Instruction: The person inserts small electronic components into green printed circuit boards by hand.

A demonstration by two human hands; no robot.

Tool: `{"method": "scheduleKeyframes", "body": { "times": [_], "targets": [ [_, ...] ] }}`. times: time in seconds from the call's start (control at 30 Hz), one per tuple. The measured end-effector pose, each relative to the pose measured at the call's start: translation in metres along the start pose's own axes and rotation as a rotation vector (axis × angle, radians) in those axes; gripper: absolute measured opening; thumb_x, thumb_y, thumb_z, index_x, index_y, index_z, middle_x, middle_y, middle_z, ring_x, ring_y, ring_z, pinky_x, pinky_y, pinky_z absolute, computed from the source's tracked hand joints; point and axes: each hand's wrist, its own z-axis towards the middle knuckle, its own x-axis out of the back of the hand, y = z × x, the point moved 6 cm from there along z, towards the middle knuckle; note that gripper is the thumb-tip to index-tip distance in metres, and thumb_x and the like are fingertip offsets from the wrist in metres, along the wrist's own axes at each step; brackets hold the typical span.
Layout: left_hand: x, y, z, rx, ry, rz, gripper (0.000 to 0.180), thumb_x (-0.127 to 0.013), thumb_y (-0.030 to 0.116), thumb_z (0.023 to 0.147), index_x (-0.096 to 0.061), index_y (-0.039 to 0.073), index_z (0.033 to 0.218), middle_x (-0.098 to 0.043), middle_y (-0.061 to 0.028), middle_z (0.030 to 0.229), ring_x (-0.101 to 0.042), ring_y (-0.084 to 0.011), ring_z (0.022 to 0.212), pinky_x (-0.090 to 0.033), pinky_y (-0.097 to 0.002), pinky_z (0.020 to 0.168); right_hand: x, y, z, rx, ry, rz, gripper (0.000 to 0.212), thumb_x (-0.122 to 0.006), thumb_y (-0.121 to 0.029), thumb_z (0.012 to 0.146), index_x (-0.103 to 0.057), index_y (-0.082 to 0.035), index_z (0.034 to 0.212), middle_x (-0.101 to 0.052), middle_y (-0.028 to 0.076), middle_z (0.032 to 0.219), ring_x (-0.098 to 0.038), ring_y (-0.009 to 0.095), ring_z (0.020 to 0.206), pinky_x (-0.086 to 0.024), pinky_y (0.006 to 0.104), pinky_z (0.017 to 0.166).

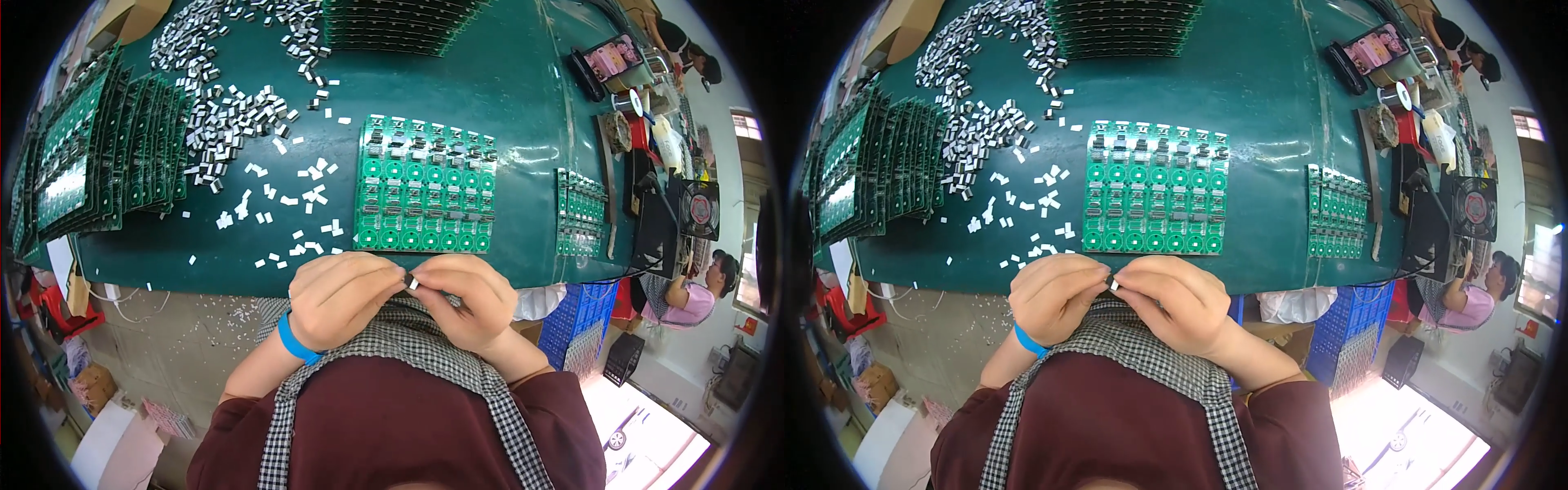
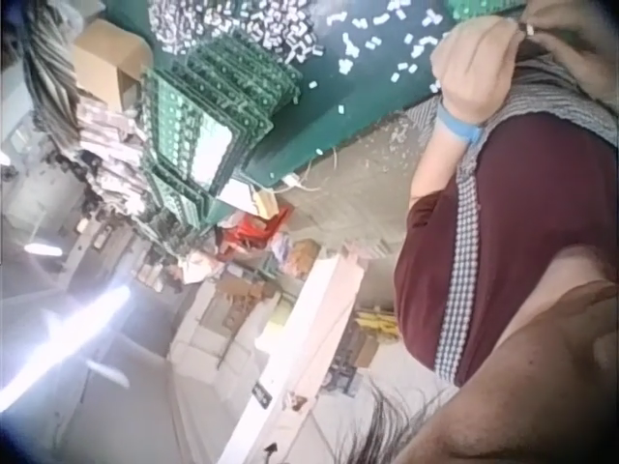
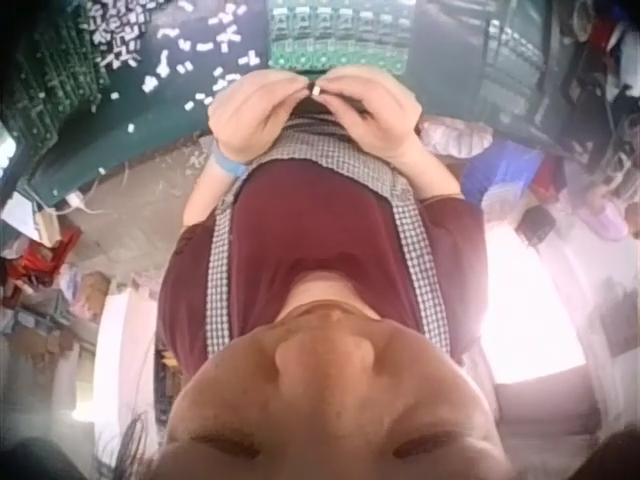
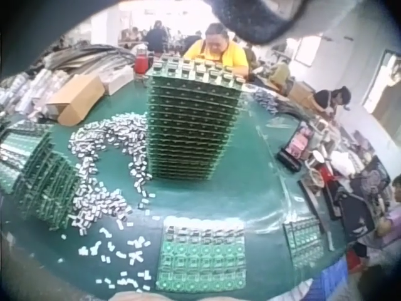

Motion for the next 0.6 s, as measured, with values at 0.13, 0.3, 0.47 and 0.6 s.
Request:
{"method": "scheduleKeyframes", "body": {
  "times": [0.13,0.3,0.47,0.6],
  "targets": [
    [-0.001,-0.002,0.003,-0.024,-0.024,0.010,0.024,-0.076,0.001,0.062,-0.065,0.002,0.084,-0.065,-0.0079,0.080,-0.065,-0.0206,0.067,-0.050,-0.0270,0.053,0.002,0.001,0.003,-0.068,-0.022,-0.001,0.020,-0.075,0.003,0.068,-0.066,-0.001,0.085,-0.066,0.010,0.086,-0.066,0.021,0.072,-0.053,0.0281,0.061],
    [0.029,-0.018,-0.004,0.066,0.082,0.262,0.015,-0.068,-0.001,0.064,-0.056,0.007,0.070,-0.057,-0.0068,0.071,-0.058,-0.0235,0.063,-0.044,-0.0335,0.053,0.039,0.046,0.023,-0.249,0.067,-0.140,0.013,-0.071,0.000,0.072,-0.067,-0.003,0.085,-0.067,0.009,0.083,-0.065,0.021,0.076,-0.051,0.0306,0.069],
    [0.085,-0.083,0.005,0.387,0.115,0.893,0.012,-0.062,0.004,0.082,-0.058,0.001,0.093,-0.058,-0.0120,0.095,-0.054,-0.0283,0.094,-0.042,-0.0372,0.082,0.069,0.090,0.047,-0.207,-0.066,-0.439,0.014,-0.067,0.002,0.076,-0.067,-0.001,0.089,-0.065,0.009,0.087,-0.064,0.021,0.078,-0.051,0.0296,0.068],
    [0.094,-0.101,-0.005,0.600,0.085,0.804,0.020,-0.062,0.004,0.082,-0.061,0.001,0.101,-0.058,-0.0122,0.100,-0.054,-0.0303,0.098,-0.042,-0.0381,0.087,0.065,0.093,0.049,-0.167,-0.174,-0.500,0.015,-0.068,0.001,0.075,-0.068,-0.003,0.089,-0.064,0.009,0.086,-0.064,0.021,0.078,-0.050,0.0287,0.066]
  ]
}}
